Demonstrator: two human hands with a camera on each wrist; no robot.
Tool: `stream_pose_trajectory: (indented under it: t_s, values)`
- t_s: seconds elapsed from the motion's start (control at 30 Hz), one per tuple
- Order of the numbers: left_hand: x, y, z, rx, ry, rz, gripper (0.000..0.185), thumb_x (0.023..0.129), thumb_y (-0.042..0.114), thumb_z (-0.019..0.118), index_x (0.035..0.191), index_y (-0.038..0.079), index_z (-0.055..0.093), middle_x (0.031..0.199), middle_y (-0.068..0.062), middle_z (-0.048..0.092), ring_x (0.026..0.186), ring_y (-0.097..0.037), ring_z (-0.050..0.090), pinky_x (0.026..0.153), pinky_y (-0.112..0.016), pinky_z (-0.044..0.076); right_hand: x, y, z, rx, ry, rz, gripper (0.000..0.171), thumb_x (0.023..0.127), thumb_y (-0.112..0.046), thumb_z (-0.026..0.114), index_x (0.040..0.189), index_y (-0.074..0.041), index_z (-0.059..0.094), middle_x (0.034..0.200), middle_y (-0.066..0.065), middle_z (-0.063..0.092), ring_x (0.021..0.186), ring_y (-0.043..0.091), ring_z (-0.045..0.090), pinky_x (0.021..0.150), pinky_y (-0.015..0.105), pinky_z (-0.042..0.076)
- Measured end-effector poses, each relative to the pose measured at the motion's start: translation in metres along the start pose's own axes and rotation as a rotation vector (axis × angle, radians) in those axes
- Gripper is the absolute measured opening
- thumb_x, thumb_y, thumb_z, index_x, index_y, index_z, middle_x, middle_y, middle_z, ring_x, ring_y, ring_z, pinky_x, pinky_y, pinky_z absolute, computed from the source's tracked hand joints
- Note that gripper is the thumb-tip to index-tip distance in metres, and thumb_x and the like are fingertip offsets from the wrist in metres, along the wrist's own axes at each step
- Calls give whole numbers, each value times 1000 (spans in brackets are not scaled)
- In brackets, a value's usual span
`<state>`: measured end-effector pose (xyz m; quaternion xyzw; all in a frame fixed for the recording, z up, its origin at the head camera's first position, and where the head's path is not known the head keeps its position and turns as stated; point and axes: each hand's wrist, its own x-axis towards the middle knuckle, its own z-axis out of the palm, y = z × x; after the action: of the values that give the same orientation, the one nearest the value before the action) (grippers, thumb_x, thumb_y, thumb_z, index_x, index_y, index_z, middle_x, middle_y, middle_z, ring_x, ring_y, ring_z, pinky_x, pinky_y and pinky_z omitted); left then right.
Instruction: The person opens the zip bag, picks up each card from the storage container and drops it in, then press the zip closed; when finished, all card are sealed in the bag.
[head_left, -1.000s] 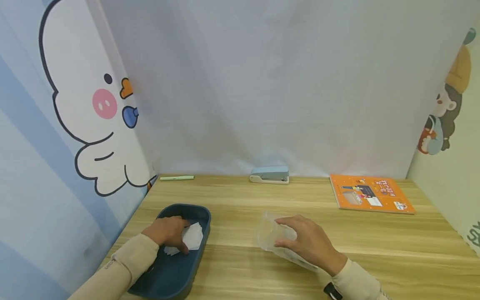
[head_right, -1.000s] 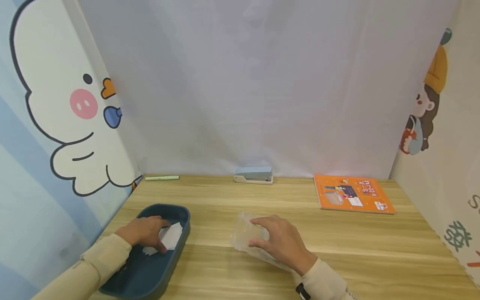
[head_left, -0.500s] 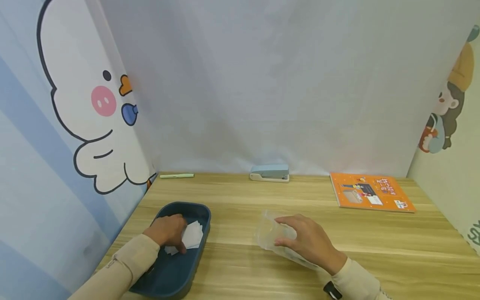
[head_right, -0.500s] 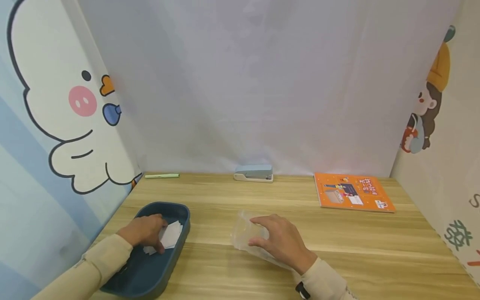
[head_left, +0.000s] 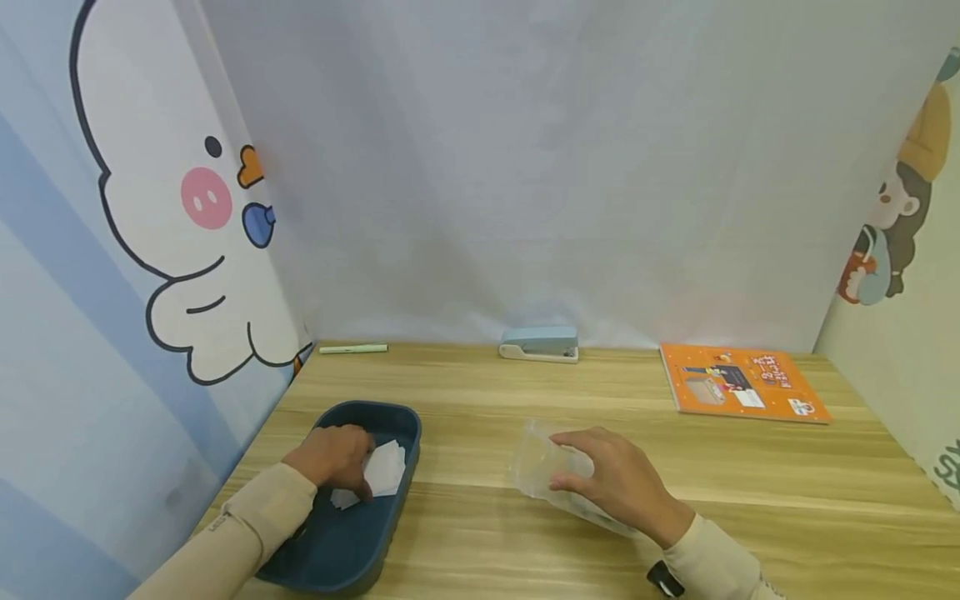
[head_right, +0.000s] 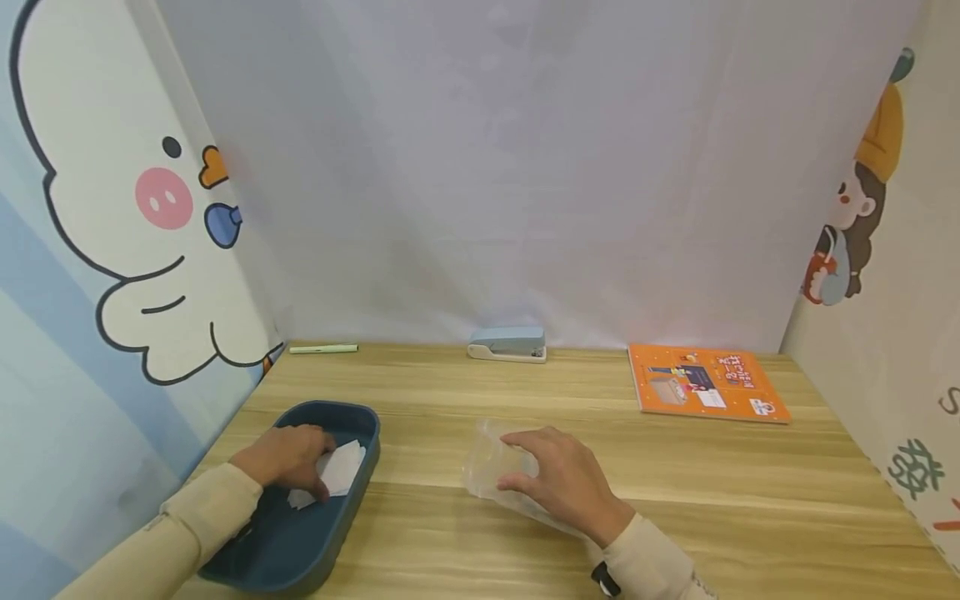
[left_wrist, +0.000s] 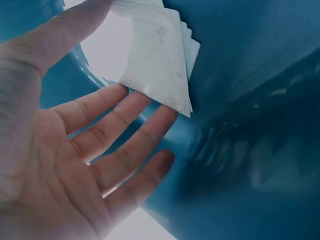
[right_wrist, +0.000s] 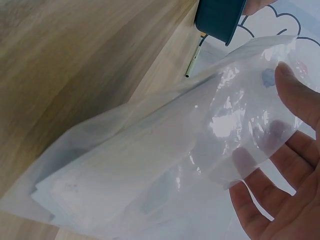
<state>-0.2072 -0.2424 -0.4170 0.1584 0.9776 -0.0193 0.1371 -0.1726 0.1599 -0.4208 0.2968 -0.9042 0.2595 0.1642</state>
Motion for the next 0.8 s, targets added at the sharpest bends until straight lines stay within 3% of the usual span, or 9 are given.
stream_pose_trajectory:
  t_s: [0.17,0.5,0.8]
  values:
    - [1,0,0,25,24,15,52,68,48,90,93,9,68,85,-5,63,74,-22,60,67,-49,52,1,0,-1,-7,2,3,52,76,-42,85,120,-17,74,114,0,72,102,19,68,81,40,55]
    - [1,-2,-4,-46,28,-13,59,71,42,91,114,7,70,102,-10,69,84,-25,64,72,-49,53,0,0,-1,-14,10,-9,52,76,-42,85,120,-15,73,115,1,72,102,20,68,81,40,55]
    - [-3,-2,-2,-31,53,8,56,69,37,92,114,10,71,110,-9,64,94,-29,63,77,-53,53,0,2,2,-12,30,-30,53,74,-40,87,119,-15,74,113,1,73,99,19,68,79,38,56]
